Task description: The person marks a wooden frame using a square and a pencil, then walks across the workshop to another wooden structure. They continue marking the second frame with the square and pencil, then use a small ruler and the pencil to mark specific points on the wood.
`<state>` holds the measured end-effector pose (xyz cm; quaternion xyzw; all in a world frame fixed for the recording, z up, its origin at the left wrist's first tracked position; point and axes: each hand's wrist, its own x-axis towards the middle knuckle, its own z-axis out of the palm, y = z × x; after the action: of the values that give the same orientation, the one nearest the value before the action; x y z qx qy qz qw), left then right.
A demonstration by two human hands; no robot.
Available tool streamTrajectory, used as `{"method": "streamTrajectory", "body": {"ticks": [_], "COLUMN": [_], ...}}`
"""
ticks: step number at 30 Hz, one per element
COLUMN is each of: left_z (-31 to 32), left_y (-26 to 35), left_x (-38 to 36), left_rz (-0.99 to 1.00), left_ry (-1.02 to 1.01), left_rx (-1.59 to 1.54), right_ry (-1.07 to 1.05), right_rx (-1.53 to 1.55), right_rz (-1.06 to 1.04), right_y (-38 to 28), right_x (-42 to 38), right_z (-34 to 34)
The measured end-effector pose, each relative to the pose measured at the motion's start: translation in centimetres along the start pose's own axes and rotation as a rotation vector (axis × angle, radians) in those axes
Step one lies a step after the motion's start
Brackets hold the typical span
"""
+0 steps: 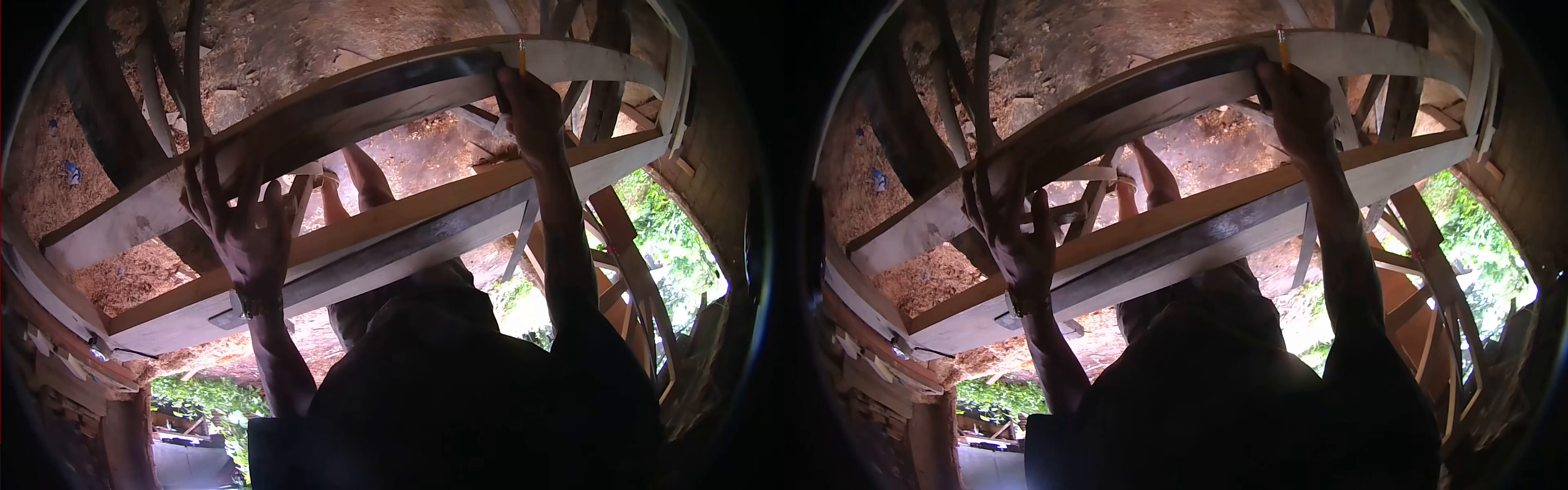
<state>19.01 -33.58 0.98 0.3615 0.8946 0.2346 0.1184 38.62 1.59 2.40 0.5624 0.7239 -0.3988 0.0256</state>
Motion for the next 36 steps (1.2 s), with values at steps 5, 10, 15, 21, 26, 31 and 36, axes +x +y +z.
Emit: {"method": "streamTrajectory", "body": {"ticks": [5,10,15,21,26,31,36], "left_z": [0.4,0.0,0.0,0.0,0.3,0.3,0.7], "left_y": [-0.7,-0.1,0.1,-0.1,-0.3,-0.1,-0.3], "left_x": [-0.4,-0.5,-0.1,0.0,-0.3,0.0,0.1], "left_rz": [0.049,0.045,0.015,-0.04,-0.073,-0.073,-0.081], "left_ry": [0.018,0.001,-0.005,0.016,0.019,0.019,0.035], "left_rx": [0.035,0.031,0.007,-0.028,-0.068,-0.024,-0.057], "right_ry": [-0.018,-0.01,-0.023,-0.045,-0.002,0.026,0.063], "right_rx": [-0.023,0.065,-0.092,0.044,0.197,0.144,0.132], "right_rz": [-0.022,-0.104,-0.006,0.098,0.177,0.206,0.189], "right_y": [-0.4,0.6,0.0,1.3,-0.2,-0.7,-0.7], "right_x": [-0.1,0.3,0.6,0.9,0.5,0.5,0.3], "right_z": [-0.2,0.3,-0.2,-0.8,-0.2,-0.2,0.0]}}
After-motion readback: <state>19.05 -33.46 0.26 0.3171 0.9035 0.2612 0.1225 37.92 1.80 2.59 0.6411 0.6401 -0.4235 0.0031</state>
